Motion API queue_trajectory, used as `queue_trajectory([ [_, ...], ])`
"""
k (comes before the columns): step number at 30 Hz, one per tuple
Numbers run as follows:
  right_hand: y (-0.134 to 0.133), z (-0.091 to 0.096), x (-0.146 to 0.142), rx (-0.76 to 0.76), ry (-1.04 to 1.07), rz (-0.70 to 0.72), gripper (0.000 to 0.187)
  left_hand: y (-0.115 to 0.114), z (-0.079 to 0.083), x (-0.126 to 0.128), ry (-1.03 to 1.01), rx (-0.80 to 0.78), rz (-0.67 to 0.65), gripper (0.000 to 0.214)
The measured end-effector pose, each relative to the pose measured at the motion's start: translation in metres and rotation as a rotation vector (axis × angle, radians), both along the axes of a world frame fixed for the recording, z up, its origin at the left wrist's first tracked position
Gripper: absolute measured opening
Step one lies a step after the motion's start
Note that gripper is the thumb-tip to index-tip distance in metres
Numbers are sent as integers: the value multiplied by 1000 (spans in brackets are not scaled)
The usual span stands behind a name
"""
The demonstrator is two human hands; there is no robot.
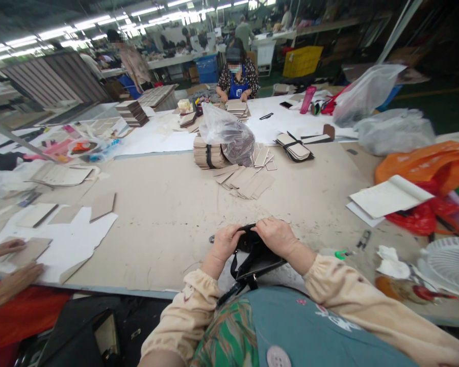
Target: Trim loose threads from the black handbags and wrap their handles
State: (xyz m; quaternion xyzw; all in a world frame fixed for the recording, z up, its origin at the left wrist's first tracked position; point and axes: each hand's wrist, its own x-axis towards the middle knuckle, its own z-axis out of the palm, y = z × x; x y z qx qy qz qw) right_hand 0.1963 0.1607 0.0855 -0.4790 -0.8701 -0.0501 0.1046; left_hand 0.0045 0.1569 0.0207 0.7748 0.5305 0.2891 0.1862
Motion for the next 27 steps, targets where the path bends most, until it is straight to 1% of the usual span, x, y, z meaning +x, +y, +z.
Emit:
queue_trajectory([
  [5, 1, -1, -1, -18, 11, -31, 29, 0, -1, 2, 7, -21, 0, 22],
  [8, 1, -2, -1, -27, 13, -35, 29, -1, 1, 4, 18, -36, -1, 23],
  [11, 2, -3, -1, -33, 15, -34, 28, -1, 7, 5, 46, -47, -1, 23],
  [14, 2, -2, -1, -39, 15, -41, 27, -1, 16, 5, 123, -65, -8, 25],
  [17, 2, -1, -1, -55, 16, -50, 26, 0, 24, 6, 200, -65, -36, 28],
  [20, 2, -1, -1, -72, 17, -61, 26, 2, 29, 8, 236, -42, -69, 29],
  [23, 4, 0, 2, -92, 13, -71, 27, 4, 30, 11, 297, -40, -73, 29],
  [27, 5, 5, 16, -145, -12, -20, 27, 6, 27, 12, 330, -52, -28, 30],
])
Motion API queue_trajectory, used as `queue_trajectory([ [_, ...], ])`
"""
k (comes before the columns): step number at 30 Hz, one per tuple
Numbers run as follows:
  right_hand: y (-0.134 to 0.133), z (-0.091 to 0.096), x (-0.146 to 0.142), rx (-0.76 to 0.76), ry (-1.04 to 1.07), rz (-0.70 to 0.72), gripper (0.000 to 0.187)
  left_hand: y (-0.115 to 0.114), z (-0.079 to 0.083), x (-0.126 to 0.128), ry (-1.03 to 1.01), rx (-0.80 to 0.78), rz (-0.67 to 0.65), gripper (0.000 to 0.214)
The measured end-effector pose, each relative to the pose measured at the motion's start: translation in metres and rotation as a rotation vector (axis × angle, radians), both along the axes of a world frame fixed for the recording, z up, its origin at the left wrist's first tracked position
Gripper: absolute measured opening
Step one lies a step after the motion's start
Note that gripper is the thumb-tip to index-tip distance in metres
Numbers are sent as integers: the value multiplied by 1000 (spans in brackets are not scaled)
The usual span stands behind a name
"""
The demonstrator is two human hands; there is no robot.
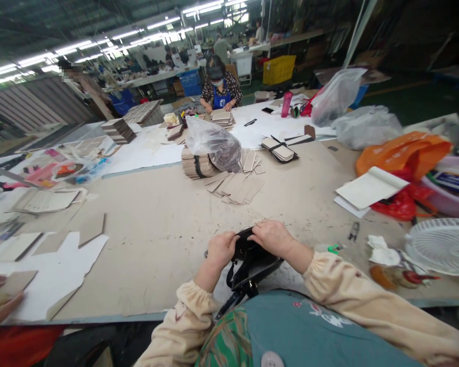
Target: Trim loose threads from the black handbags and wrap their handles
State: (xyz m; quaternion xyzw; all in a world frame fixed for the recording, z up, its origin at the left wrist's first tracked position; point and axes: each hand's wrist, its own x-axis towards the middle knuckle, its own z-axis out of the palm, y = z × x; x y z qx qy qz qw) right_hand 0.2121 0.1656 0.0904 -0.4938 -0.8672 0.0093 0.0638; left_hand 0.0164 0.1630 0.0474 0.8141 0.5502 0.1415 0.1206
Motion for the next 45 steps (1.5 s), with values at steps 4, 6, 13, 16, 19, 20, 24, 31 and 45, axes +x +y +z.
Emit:
queue_trajectory([
  [4, -2, 4, 13, 4, 12, -55, 29, 4, -3, 1, -22, -11, 29, 28],
  [6, -4, 4, 15, 13, 23, -97, 32, 6, -3, 2, -33, -16, 26, 27],
  [13, 0, 3, 8, -15, 26, -191, 29, 8, -1, 1, -43, -44, 16, 28],
  [16, 2, 3, 8, -30, 24, -213, 29, 8, -1, 2, -33, -56, 18, 29],
  [19, 3, 3, 8, -47, 26, -223, 30, 8, 0, 2, -25, -63, 19, 29],
  [20, 3, 3, 8, -50, 26, -225, 30, 9, 0, 2, -27, -63, 18, 29],
  [24, 3, 4, 8, -44, 26, -233, 30, 8, 1, 2, -37, -61, 13, 28],
  [31, 3, 4, 7, -50, 16, -246, 29, 6, 2, 3, -70, -70, -8, 28],
  [45, 5, 1, 7, -64, 31, -226, 30, 12, 37, 23, 198, -194, -118, 29],
])
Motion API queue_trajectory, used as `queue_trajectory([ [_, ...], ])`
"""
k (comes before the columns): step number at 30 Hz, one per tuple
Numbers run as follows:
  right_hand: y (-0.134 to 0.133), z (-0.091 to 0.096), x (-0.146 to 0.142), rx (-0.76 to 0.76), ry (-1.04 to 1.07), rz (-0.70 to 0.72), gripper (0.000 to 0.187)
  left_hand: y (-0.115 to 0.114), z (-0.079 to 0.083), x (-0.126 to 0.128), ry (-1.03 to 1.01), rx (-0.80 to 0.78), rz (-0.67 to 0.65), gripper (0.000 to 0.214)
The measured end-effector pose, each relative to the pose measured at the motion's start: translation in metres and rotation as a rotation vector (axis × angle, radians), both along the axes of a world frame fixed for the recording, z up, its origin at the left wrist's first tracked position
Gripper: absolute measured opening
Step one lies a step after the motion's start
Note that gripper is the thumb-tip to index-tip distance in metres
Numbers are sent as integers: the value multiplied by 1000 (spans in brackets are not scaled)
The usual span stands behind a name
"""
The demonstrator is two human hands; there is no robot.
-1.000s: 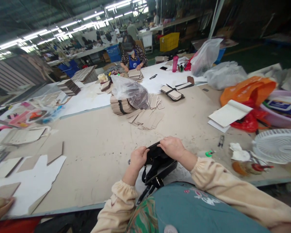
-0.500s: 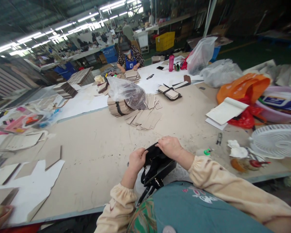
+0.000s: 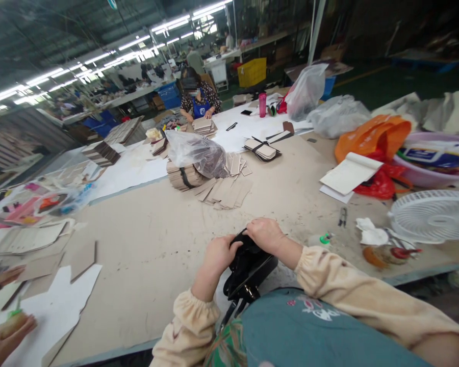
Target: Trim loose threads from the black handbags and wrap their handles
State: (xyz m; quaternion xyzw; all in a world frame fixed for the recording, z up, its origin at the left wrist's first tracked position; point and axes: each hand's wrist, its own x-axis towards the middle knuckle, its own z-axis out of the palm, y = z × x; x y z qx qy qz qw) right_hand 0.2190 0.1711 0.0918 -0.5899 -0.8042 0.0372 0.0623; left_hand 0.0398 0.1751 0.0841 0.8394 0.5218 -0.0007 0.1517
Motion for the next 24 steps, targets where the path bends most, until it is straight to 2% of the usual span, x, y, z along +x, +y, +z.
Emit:
queue_trajectory([
  [8, -7, 8, 23, -11, -6, 25, 26, 7, -15, 15, 23, 95, 104, 31],
  [16, -8, 9, 21, -26, -5, -69, 30, 2, -15, 13, 9, 96, 92, 30],
  [24, -6, 7, 20, -15, -9, -79, 26, 1, -13, 16, 13, 80, 109, 29],
])
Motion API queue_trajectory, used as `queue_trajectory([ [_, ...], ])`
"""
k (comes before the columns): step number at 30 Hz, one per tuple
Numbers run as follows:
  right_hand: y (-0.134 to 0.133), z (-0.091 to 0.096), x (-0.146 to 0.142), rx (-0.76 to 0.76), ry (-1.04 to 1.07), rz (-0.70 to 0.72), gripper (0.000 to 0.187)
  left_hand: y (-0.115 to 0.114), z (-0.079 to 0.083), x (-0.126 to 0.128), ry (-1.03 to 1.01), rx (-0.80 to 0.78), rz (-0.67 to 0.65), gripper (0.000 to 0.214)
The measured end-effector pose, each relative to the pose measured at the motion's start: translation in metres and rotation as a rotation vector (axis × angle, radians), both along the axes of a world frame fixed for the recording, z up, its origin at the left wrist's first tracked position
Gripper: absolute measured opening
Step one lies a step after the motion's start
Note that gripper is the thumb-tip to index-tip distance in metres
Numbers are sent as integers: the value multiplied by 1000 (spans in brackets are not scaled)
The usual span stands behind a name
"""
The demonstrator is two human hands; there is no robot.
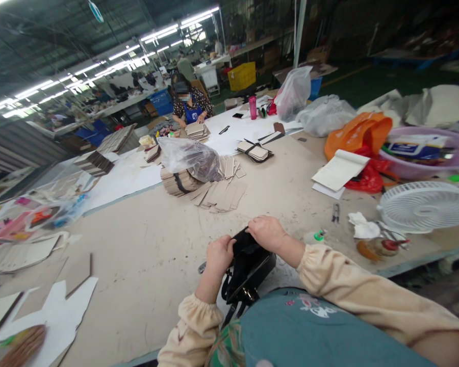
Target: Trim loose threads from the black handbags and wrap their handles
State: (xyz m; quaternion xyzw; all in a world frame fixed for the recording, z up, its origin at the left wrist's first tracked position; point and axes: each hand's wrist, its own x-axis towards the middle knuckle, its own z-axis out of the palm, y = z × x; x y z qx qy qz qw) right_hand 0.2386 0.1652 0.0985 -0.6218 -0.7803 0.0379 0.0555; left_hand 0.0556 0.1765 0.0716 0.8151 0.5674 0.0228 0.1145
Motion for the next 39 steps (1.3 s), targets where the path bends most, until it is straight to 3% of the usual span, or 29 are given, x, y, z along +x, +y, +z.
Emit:
queue_trajectory([
  [9, 2, -2, -1, -2, 0, -2, 23, 1, 11, 2, 28, -73, -35, 27],
  [13, 3, -2, -1, 0, -3, 6, 24, 11, 15, 14, -64, -115, -76, 26],
  [19, -3, 3, 8, -9, -4, 8, 25, 18, 10, 29, -15, -73, -49, 31],
  [39, -4, 3, 11, -12, 22, -99, 28, 12, 7, 31, 4, -27, -73, 28],
])
